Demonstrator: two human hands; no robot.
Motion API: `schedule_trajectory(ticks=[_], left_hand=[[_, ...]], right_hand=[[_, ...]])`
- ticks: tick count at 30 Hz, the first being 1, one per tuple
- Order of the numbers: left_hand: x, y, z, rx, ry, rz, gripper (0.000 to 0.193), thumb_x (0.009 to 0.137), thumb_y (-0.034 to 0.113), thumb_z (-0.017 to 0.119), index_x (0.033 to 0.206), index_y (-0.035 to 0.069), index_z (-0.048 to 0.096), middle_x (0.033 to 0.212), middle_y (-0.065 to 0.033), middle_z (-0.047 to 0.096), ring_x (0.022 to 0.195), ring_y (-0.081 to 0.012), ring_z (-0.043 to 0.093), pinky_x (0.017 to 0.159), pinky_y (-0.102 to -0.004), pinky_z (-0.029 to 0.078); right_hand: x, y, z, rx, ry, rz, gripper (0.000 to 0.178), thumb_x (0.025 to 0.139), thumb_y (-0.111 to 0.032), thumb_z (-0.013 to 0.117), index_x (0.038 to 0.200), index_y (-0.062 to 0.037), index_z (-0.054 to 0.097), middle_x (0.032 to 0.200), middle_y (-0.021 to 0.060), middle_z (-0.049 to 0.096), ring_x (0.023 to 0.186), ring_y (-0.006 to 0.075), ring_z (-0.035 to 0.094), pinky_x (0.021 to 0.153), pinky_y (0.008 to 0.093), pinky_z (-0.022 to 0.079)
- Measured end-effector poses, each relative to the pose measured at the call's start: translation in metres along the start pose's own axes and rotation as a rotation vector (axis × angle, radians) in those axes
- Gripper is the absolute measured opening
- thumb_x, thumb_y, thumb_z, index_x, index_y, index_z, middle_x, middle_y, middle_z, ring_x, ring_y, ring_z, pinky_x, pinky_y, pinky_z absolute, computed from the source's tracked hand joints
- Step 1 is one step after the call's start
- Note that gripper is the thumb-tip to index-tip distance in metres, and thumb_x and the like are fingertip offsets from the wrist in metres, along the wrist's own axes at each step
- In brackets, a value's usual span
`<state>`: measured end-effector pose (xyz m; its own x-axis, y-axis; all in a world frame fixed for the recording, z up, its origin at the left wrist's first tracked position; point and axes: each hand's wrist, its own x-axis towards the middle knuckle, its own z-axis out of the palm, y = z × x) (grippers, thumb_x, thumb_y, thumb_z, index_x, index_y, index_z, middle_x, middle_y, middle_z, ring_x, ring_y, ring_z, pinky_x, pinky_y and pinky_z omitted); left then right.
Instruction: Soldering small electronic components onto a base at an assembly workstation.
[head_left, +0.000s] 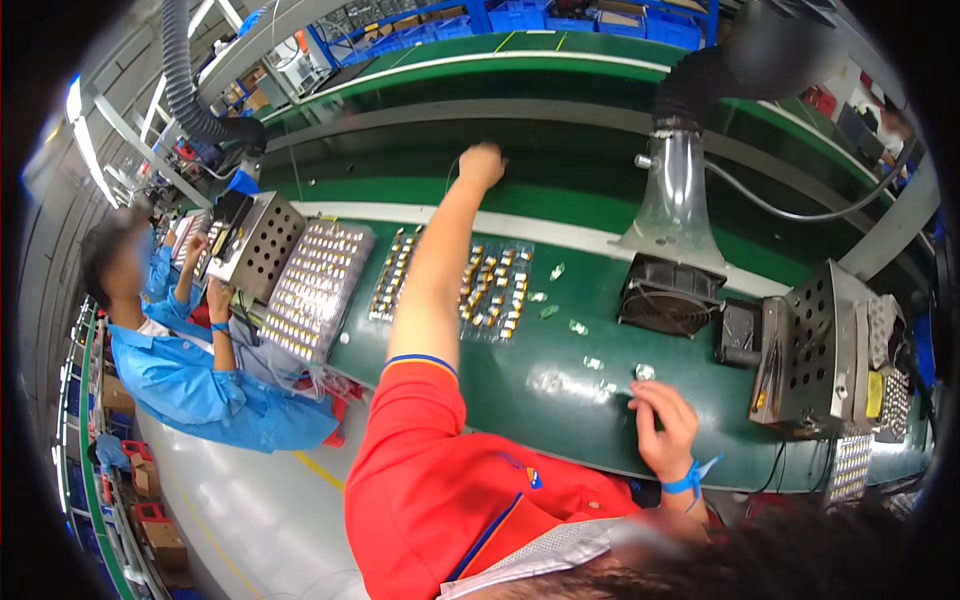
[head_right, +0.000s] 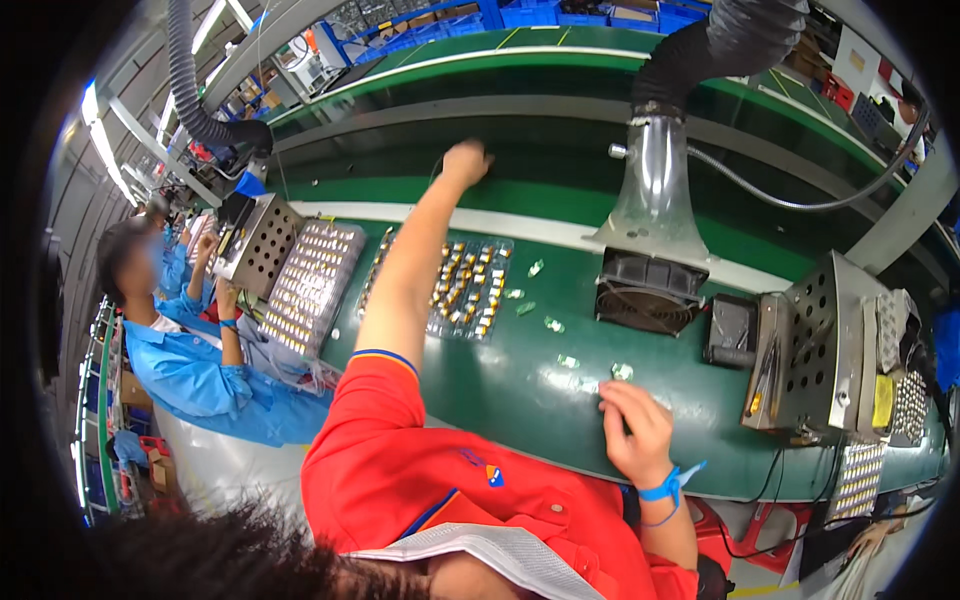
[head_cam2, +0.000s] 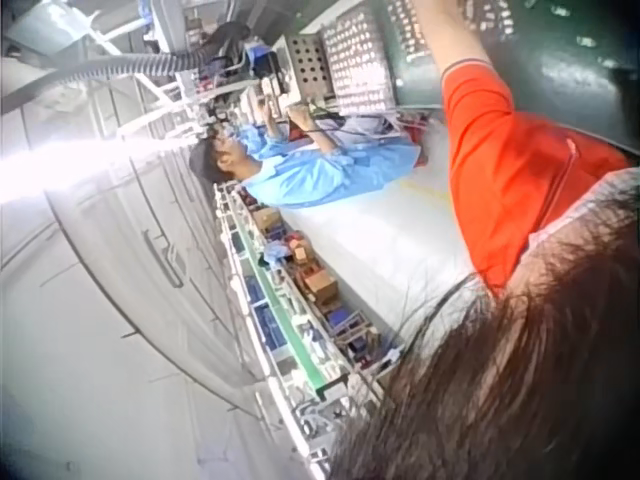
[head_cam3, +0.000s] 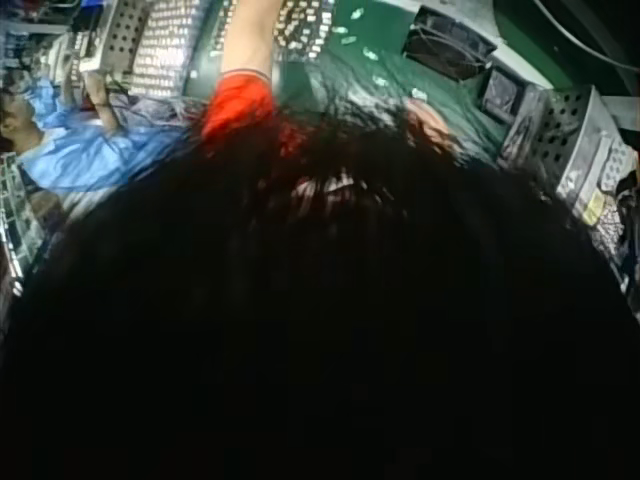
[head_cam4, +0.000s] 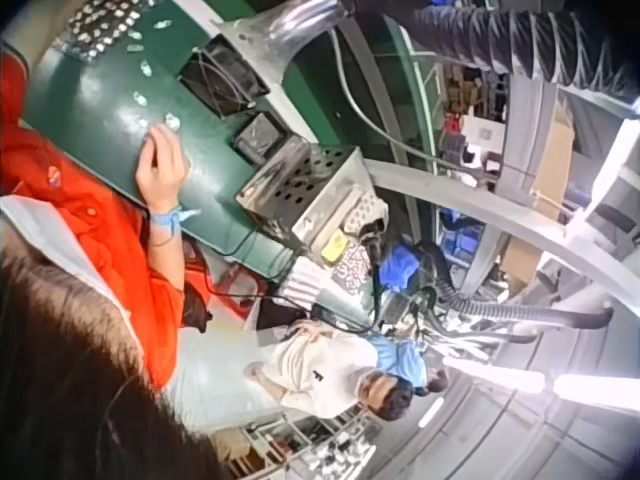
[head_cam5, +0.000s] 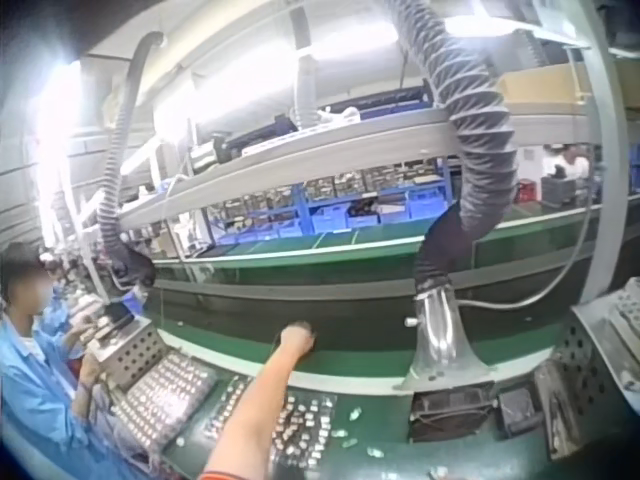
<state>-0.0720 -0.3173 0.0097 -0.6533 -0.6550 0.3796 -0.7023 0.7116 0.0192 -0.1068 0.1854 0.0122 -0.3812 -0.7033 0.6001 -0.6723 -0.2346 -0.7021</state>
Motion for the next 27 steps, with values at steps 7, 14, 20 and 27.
schedule_trajectory(ticks=[7,14,20,27], left_hand=[[0.021,0.001,0.028,0.070,-0.121,-0.102,0.015,0.079,0.010,0.058,0.084,0.003,0.070,0.094,-0.0179,0.068,0.087,-0.0337,0.067,0.077,-0.0409,0.055],[-0.121,0.090,-0.065,-0.538,-0.138,0.513,0.016,0.078,0.013,0.061,0.087,0.003,0.070,0.085,-0.0159,0.067,0.081,-0.0340,0.064,0.075,-0.0411,0.052],[-0.133,0.044,-0.078,-0.500,-0.106,0.319,0.024,0.079,0.011,0.062,0.101,0.004,0.069,0.097,-0.0188,0.067,0.091,-0.0356,0.064,0.082,-0.0417,0.051],[-0.126,-0.084,-0.063,-0.141,-0.197,0.015,0.011,0.071,0.012,0.066,0.077,0.006,0.073,0.079,-0.0202,0.067,0.078,-0.0369,0.066,0.078,-0.0440,0.054]], right_hand=[[0.008,0.000,0.001,0.001,-0.029,0.013,0.019,0.078,0.014,0.058,0.093,0.0035,0.064,0.091,0.0168,0.067,0.067,0.0215,0.066,0.060,0.0287,0.053],[0.006,-0.002,0.000,0.012,-0.067,-0.007,0.021,0.077,0.014,0.058,0.094,0.0027,0.064,0.093,0.0171,0.067,0.068,0.0215,0.066,0.062,0.0286,0.052],[-0.017,-0.014,-0.049,-0.372,0.003,-0.119,0.018,0.074,0.008,0.062,0.091,0.0009,0.064,0.089,0.0162,0.068,0.079,0.0287,0.067,0.071,0.0349,0.053],[-0.064,-0.038,-0.239,0.026,0.936,0.571,0.046,0.098,-0.019,0.039,0.138,0.0048,0.039,0.125,0.0126,0.053,0.076,0.0081,0.043,0.068,0.0165,0.035]])
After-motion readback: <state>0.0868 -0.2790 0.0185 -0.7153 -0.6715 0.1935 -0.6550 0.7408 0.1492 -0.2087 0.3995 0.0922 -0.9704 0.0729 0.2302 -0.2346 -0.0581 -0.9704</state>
